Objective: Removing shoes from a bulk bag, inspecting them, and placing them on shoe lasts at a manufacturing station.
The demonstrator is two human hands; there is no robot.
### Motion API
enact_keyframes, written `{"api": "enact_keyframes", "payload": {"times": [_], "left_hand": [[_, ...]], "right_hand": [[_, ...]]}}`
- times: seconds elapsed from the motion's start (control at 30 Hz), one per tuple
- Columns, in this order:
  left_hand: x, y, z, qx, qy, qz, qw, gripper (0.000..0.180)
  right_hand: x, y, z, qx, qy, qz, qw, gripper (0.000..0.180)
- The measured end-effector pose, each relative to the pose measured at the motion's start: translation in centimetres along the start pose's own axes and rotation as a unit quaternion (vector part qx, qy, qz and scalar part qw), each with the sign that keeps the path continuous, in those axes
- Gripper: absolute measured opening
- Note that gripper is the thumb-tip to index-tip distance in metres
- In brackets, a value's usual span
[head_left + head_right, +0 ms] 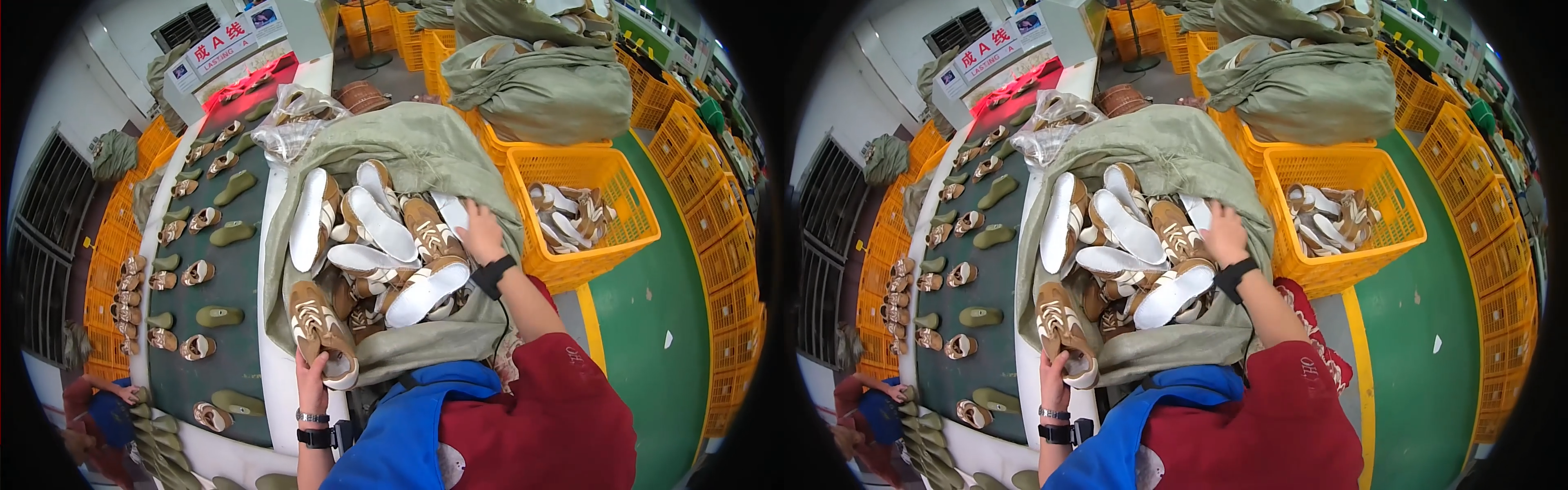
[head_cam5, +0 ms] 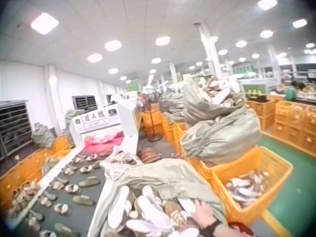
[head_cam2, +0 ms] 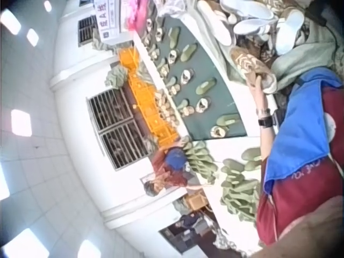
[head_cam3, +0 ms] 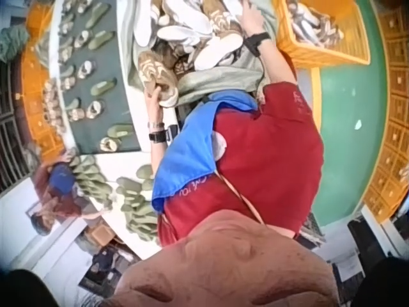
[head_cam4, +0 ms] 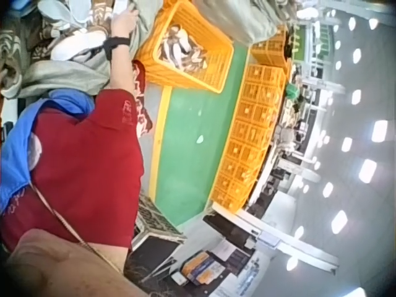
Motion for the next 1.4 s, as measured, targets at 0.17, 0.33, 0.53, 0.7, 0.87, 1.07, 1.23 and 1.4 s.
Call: {"api": "enact_keyframes", "payload": {"times": [0.17, 0.33, 0.53, 0.7, 0.87, 1.07, 1.23, 1.4], "left_hand": [[-0.2, -1.3, -1.2, 0.025, -0.010, -0.030, 0.999, 0.054], [-2.0, -5.3, 0.3, 0.065, -0.133, -0.162, 0.976, 0.067], [-6.5, -9.8, 5.1, 0.152, -0.191, -0.280, 0.928, 0.082], [-11.6, -5.1, 12.6, 0.154, -0.295, -0.185, 0.925, 0.069], [-16.1, 7.2, 20.9, 0.191, -0.425, -0.063, 0.882, 0.076], [-18.5, 13.6, 23.8, 0.039, -0.521, -0.010, 0.853, 0.063], [-18.5, 16.7, 25.0, 0.009, -0.467, 0.143, 0.873, 0.046], [-19.9, 15.0, 26.1, 0.188, -0.504, -0.034, 0.842, 0.068]], "right_hand": [[-0.8, -1.9, 0.0, 0.065, 0.051, 0.000, 0.997, 0.053], [-3.0, 9.4, 10.6, 0.509, 0.285, -0.076, 0.809, 0.037], [-8.1, 19.1, 7.3, 0.546, 0.527, -0.067, 0.648, 0.033], [-17.2, 28.9, -2.0, 0.406, 0.758, -0.070, 0.506, 0.033], [-28.1, 36.9, -10.8, 0.397, 0.818, -0.151, 0.389, 0.066], [-39.8, 39.3, -14.8, 0.273, 0.696, 0.355, 0.560, 0.095], [-42.2, 40.5, -9.8, 0.244, 0.562, 0.465, 0.639, 0.070], [-41.2, 41.9, -6.4, 0.433, 0.459, 0.407, 0.660, 0.062]]}}
Point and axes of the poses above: each hand's wrist, its own x-axis towards the middle knuckle, its own z-axis out of the back of the hand, y = z × x, the point moved 8 cm from there along x, towards the middle knuckle, and after that the axes turned 7 degrees about -y, right-handed, at the moved point
